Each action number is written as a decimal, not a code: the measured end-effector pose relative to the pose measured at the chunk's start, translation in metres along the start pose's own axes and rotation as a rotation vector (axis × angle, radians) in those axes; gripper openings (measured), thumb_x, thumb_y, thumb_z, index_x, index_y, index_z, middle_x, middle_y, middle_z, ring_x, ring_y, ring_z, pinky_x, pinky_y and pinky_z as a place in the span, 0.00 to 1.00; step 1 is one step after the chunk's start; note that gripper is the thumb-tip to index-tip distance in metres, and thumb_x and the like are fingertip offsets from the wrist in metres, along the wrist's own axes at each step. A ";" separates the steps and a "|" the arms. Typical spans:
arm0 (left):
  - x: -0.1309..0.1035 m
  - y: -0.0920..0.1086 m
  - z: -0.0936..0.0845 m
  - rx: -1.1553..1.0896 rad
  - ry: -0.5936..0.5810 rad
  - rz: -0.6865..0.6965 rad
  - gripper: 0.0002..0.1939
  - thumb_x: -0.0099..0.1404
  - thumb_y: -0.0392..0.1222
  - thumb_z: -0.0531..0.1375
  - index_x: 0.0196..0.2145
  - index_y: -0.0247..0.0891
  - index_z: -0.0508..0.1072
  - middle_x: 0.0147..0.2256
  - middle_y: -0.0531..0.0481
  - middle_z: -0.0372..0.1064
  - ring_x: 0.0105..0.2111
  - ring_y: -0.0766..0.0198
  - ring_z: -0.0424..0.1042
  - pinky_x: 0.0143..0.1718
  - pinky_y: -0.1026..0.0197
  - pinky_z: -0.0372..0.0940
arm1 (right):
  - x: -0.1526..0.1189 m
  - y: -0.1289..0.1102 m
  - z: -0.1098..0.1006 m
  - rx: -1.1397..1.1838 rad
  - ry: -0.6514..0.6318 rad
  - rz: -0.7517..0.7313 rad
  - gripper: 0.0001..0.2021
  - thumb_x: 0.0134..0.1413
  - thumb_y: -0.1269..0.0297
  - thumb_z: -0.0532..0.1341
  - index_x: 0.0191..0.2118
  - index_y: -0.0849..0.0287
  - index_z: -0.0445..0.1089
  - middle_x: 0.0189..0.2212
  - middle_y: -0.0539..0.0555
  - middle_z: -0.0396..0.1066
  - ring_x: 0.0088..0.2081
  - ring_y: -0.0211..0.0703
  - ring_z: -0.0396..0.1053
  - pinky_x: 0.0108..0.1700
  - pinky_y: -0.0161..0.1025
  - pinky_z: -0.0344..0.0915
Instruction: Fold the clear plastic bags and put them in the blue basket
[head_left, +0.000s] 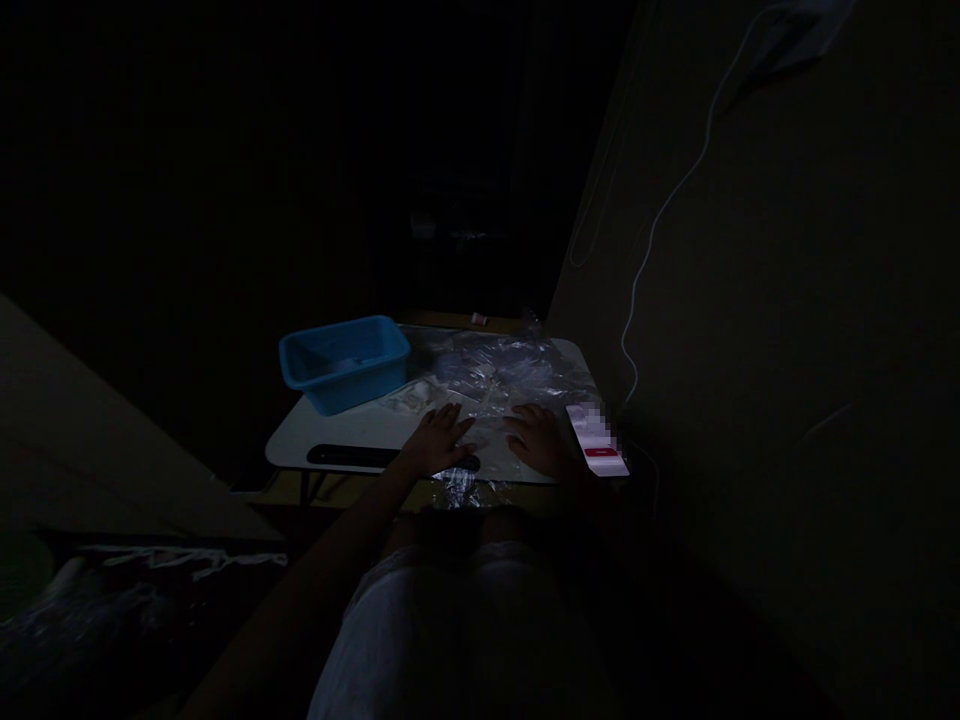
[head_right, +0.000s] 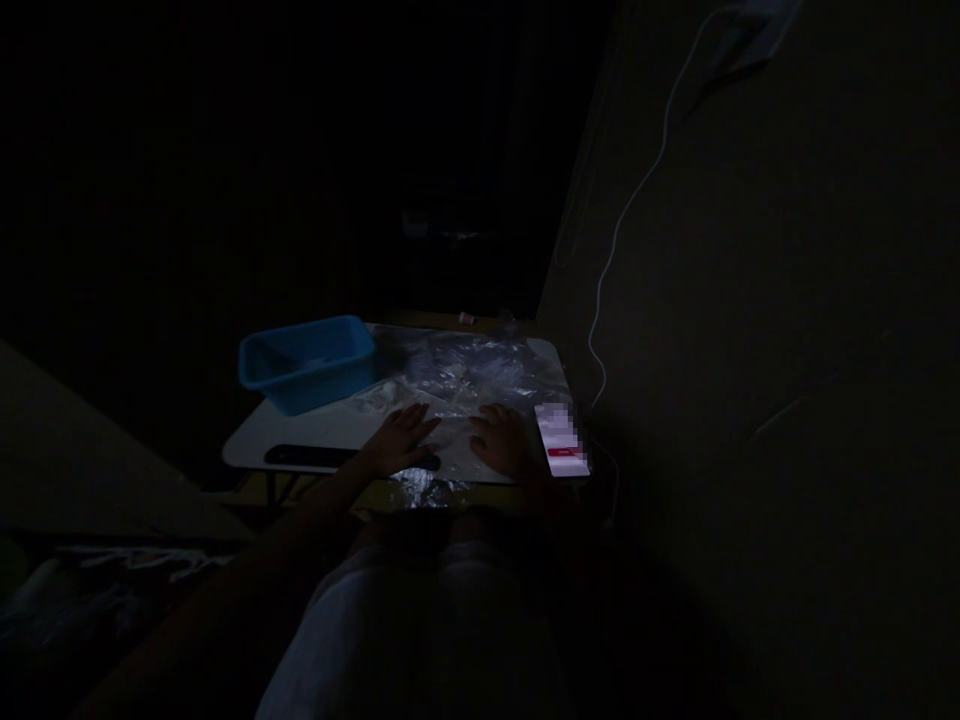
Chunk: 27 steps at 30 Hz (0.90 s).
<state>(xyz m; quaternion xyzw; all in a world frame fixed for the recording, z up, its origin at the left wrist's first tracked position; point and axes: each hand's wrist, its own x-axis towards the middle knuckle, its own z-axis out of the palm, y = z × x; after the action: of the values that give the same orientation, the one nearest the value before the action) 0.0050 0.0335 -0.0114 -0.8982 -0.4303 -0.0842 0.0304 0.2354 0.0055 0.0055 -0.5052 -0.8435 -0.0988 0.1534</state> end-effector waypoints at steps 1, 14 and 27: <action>0.000 0.000 0.000 0.003 -0.002 -0.001 0.29 0.62 0.57 0.44 0.56 0.42 0.54 0.59 0.41 0.45 0.58 0.51 0.44 0.54 0.48 0.45 | 0.001 0.000 0.000 -0.003 -0.008 0.001 0.15 0.51 0.62 0.54 0.46 0.56 0.65 0.49 0.57 0.61 0.51 0.49 0.53 0.49 0.46 0.49; 0.000 -0.001 0.002 0.001 -0.016 -0.003 0.29 0.61 0.58 0.45 0.57 0.43 0.53 0.59 0.41 0.43 0.59 0.50 0.43 0.53 0.47 0.45 | 0.012 -0.002 -0.007 -0.038 -0.031 0.014 0.11 0.51 0.65 0.54 0.39 0.57 0.69 0.44 0.56 0.64 0.48 0.48 0.54 0.47 0.46 0.50; 0.000 0.002 -0.005 0.020 -0.028 0.001 0.29 0.62 0.57 0.44 0.56 0.40 0.54 0.59 0.37 0.45 0.58 0.48 0.43 0.53 0.47 0.45 | 0.009 0.002 -0.011 -0.102 -0.060 0.064 0.13 0.47 0.72 0.54 0.38 0.56 0.70 0.44 0.56 0.64 0.47 0.49 0.55 0.45 0.45 0.51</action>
<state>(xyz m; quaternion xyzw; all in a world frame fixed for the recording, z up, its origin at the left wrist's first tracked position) 0.0063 0.0315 -0.0066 -0.8991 -0.4312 -0.0675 0.0334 0.2346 0.0100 0.0191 -0.5416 -0.8251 -0.1215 0.1051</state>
